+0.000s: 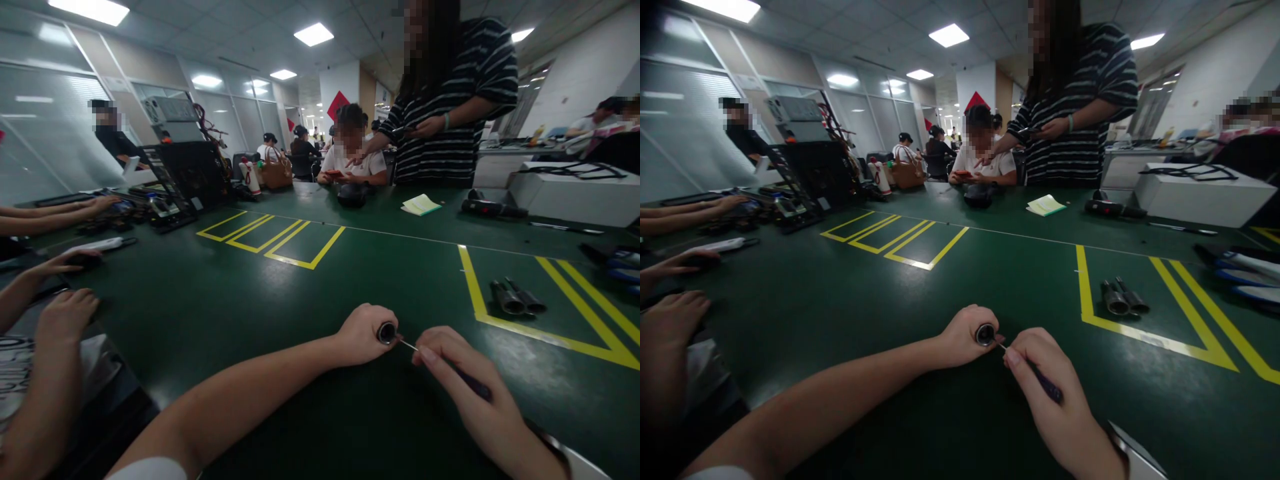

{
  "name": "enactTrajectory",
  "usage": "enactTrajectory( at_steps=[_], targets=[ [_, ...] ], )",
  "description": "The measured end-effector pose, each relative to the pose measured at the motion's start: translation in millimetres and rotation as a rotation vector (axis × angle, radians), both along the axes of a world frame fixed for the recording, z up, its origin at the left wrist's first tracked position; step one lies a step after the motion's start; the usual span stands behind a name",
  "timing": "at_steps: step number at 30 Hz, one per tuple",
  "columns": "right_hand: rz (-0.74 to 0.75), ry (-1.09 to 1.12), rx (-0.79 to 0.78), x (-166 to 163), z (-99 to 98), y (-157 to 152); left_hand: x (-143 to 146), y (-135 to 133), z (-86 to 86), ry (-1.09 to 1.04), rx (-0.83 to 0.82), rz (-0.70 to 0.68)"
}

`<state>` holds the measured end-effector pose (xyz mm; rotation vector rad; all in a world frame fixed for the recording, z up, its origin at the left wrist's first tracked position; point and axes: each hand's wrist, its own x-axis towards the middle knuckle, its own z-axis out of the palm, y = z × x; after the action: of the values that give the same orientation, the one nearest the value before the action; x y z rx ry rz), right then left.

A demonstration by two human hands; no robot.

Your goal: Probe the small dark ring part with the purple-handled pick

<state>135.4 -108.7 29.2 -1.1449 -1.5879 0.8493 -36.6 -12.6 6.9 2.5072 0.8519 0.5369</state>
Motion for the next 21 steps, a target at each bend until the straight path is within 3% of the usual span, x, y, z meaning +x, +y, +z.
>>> enactTrajectory(
  at_steps=[11, 21],
  targets=[
    [-0.090, 0.392, -0.295, 1.7, -1.8, 9.3, -1.3, -0.8, 1.3, -0.074, -0.071, -0.036],
    [0.003, -0.027, -0.005, -1.8, 6.4, 0.1, -1.2, 0.7, -4.8, 0.006, 0.031, -0.019]
  ],
)
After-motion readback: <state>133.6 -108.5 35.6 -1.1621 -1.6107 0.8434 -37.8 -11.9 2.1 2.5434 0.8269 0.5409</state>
